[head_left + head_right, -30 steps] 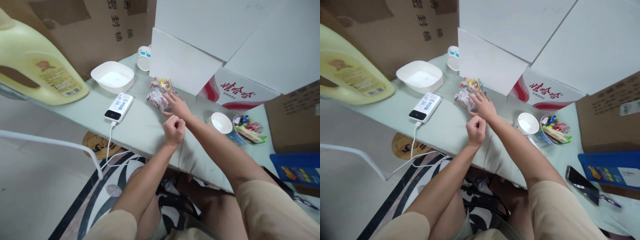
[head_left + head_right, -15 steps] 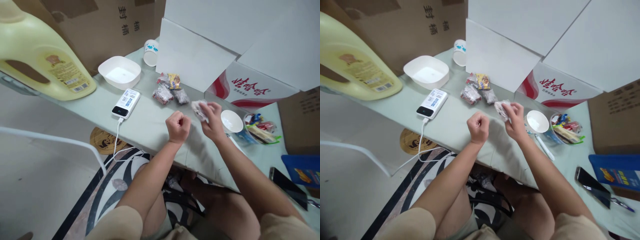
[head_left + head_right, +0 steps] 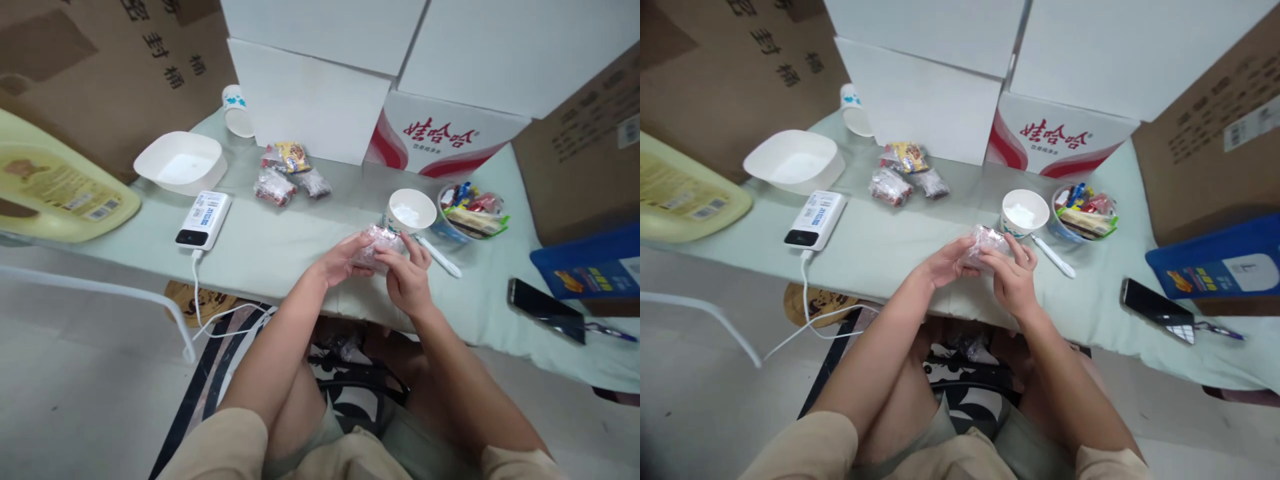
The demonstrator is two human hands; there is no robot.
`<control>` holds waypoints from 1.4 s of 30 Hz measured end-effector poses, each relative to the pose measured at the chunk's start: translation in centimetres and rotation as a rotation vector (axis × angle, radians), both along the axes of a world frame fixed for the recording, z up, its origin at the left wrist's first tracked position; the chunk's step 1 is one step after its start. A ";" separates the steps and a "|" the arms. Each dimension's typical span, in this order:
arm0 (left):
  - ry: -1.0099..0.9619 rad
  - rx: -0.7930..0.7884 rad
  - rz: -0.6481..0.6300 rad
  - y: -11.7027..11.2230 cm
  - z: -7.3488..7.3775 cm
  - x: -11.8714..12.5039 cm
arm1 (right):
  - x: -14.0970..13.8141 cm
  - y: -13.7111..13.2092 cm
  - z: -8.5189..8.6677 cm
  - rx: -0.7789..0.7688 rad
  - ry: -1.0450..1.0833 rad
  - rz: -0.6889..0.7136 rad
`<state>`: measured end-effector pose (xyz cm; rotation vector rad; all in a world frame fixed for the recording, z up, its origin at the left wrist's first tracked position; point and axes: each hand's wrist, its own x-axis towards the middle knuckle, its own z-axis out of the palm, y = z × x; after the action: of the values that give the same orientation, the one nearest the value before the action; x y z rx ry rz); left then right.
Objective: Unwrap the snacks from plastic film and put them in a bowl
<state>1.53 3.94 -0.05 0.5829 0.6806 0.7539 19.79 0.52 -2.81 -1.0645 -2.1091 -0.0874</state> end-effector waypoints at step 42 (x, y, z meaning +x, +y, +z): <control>0.222 0.154 0.665 1.7 -1.7 1.0 | 3.4 -2.5 1.5 -0.630 0.067 -0.350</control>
<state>2.57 5.64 -1.70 0.5873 1.0487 1.3828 23.19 -1.98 -1.31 -1.7699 -1.9053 0.4669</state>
